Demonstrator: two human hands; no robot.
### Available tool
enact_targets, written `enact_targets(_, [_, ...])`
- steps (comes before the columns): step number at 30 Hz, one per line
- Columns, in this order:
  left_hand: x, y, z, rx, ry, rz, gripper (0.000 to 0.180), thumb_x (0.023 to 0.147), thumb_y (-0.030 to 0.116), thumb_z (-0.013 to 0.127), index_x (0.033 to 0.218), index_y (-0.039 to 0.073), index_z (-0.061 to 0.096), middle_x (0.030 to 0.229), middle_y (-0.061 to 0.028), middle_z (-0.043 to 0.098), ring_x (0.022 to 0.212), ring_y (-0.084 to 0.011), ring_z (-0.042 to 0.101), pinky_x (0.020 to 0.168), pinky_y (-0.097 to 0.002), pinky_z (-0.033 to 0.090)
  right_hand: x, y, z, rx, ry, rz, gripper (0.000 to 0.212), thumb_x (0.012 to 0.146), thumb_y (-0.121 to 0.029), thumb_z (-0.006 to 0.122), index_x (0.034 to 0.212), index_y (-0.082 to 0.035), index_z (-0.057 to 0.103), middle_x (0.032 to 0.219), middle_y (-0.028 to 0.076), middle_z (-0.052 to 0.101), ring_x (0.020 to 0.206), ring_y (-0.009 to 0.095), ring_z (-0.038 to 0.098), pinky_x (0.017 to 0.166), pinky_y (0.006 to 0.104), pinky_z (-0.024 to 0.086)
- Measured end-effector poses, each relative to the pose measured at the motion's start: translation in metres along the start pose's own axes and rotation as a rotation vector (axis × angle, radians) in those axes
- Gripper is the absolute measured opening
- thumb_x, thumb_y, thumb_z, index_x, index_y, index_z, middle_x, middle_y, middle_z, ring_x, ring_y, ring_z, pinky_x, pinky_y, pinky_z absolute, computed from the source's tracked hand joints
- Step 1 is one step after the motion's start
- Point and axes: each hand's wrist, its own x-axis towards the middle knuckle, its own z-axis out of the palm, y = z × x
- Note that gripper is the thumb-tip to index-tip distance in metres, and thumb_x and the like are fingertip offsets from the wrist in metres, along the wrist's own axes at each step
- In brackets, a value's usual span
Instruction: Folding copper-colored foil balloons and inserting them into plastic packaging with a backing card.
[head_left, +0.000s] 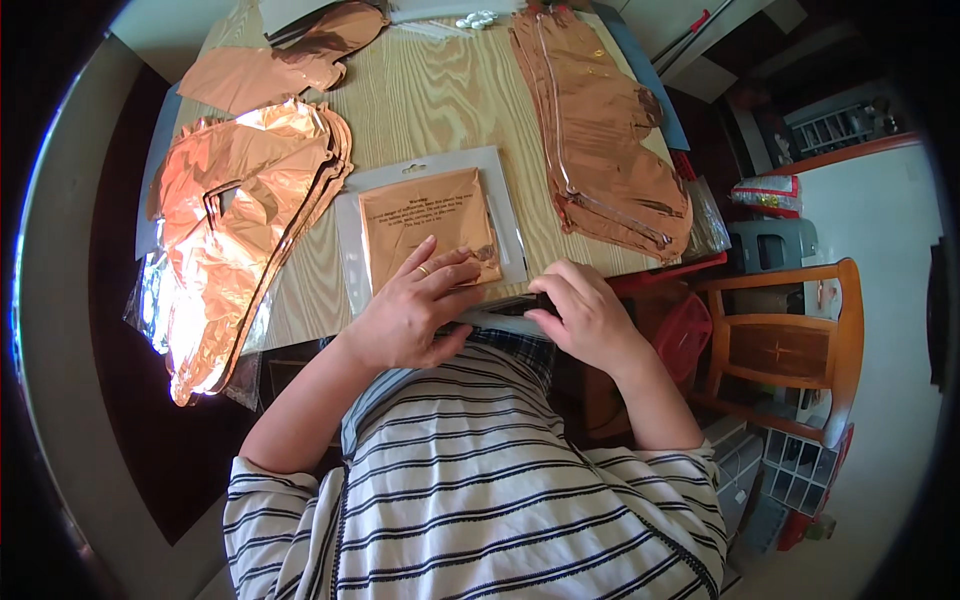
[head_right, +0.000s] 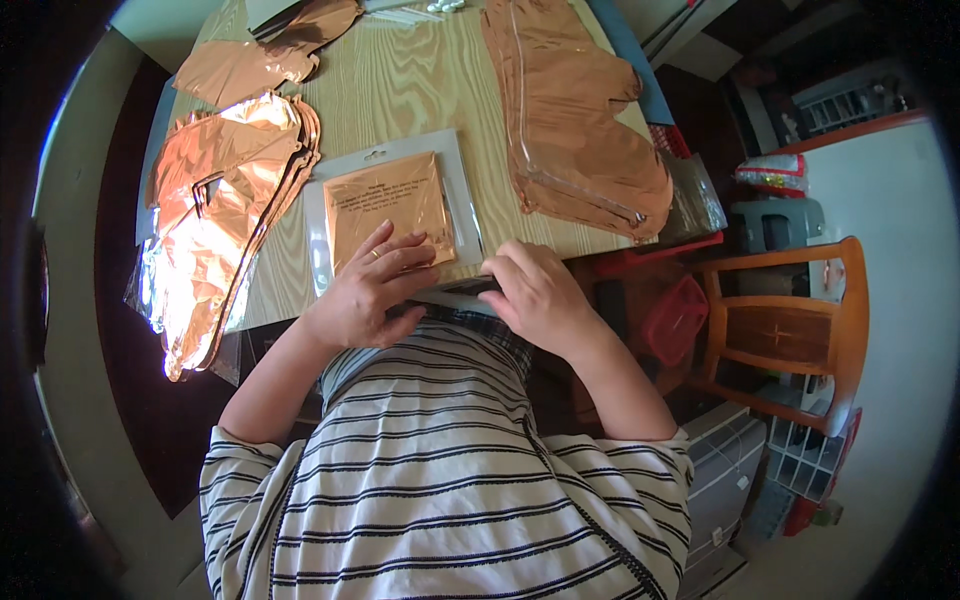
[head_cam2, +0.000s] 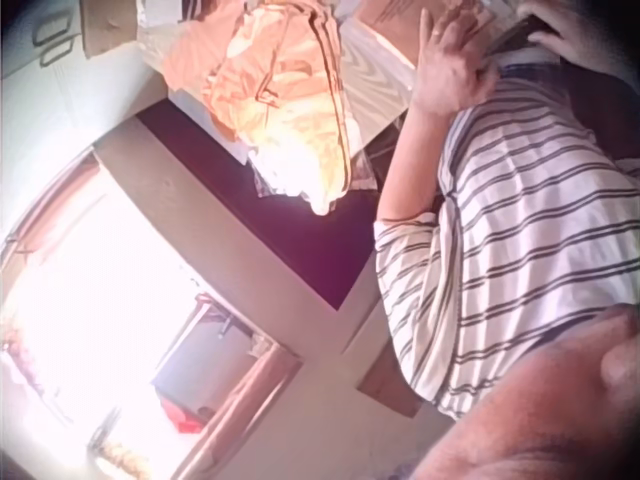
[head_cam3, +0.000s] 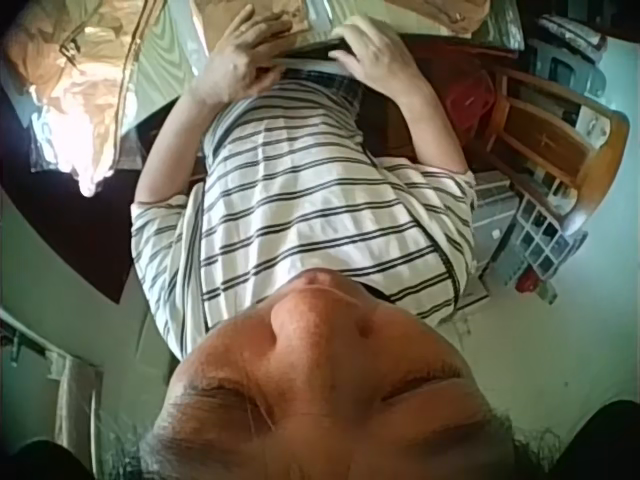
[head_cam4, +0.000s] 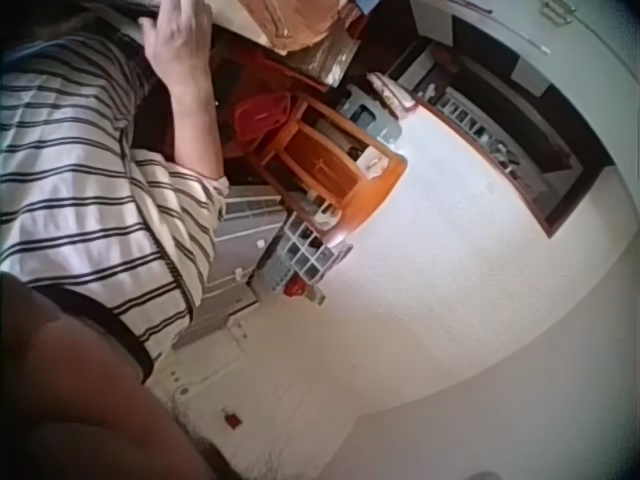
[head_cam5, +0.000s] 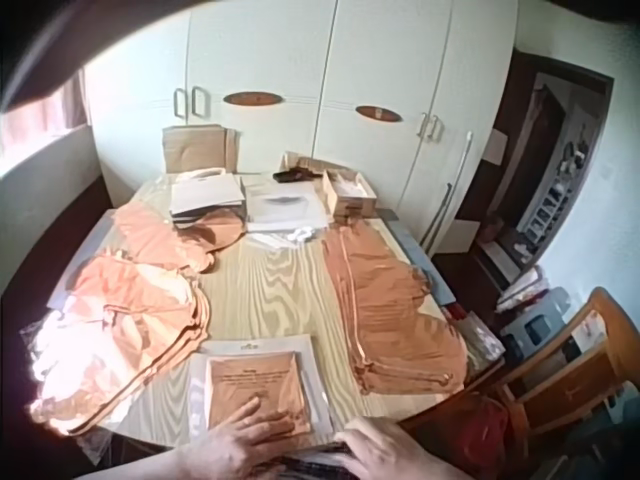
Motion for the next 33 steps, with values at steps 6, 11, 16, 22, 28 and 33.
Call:
enact_targets(6, [0.001, -0.002, 0.002, 0.009, 0.006, 0.018, 0.049, 0.076, 0.017, 0.077, 0.123, 0.006, 0.070, 0.134, -0.0143, 0.060, 0.136, -0.0350, 0.053, 0.119, -0.0615, 0.031, -0.001, 0.006, 0.016, -0.049, -0.048, -0.123, 0.020, 0.081, -0.005, 0.076, 0.092, -0.006, 0.059, 0.091, 0.010, 0.057, 0.086, 0.031, 0.061, 0.079, 0.0410, 0.050])
enact_targets(11, [0.000, -0.002, 0.001, 0.004, 0.015, 0.027, 0.050, 0.076, 0.020, 0.079, 0.123, 0.006, 0.070, 0.134, -0.0141, 0.060, 0.136, -0.0350, 0.053, 0.119, -0.0611, 0.031, -0.005, -0.010, 0.006, 0.109, 0.010, -0.127, 0.018, 0.082, -0.004, 0.074, 0.089, -0.007, 0.057, 0.088, 0.010, 0.056, 0.081, 0.030, 0.059, 0.077, 0.0414, 0.049])
enact_targets(16, [0.001, -0.001, 0.000, 0.020, 0.004, 0.004, 0.051, 0.076, 0.022, 0.080, 0.123, 0.006, 0.070, 0.134, -0.0138, 0.061, 0.136, -0.0348, 0.053, 0.120, -0.0610, 0.030, 0.000, 0.004, 0.004, -0.015, 0.051, 0.000, 0.024, 0.081, -0.008, 0.077, 0.095, -0.007, 0.058, 0.093, 0.010, 0.057, 0.087, 0.031, 0.060, 0.078, 0.0414, 0.049])
enact_targets(22, [0.002, -0.002, 0.000, 0.015, 0.008, 0.005, 0.050, 0.076, 0.021, 0.080, 0.123, 0.006, 0.070, 0.133, -0.0137, 0.061, 0.136, -0.0344, 0.053, 0.120, -0.0603, 0.030, 0.005, 0.012, 0.016, -0.109, 0.038, -0.087, 0.020, 0.082, -0.004, 0.075, 0.094, -0.005, 0.059, 0.090, 0.010, 0.057, 0.084, 0.032, 0.060, 0.079, 0.0426, 0.049])
enact_targets(28, [0.000, -0.004, 0.003, 0.024, 0.023, 0.025, 0.045, 0.078, 0.024, 0.078, 0.119, 0.008, 0.071, 0.132, -0.0128, 0.061, 0.136, -0.0332, 0.053, 0.120, -0.0603, 0.029, 0.009, -0.004, 0.008, -0.090, 0.084, -0.174, 0.015, 0.083, -0.004, 0.067, 0.081, -0.006, 0.053, 0.081, 0.010, 0.051, 0.078, 0.029, 0.058, 0.074, 0.0420, 0.047])
enact_targets(33, [-0.002, -0.004, 0.004, 0.017, 0.006, 0.038, 0.044, 0.078, 0.026, 0.078, 0.118, 0.008, 0.072, 0.133, -0.0125, 0.060, 0.137, -0.0327, 0.052, 0.120, -0.0608, 0.028, -0.003, -0.003, 0.011, -0.133, 0.038, -0.194, 0.012, 0.078, -0.003, 0.065, 0.078, -0.006, 0.054, 0.079, 0.009, 0.049, 0.075, 0.028, 0.057, 0.073, 0.0399, 0.046])
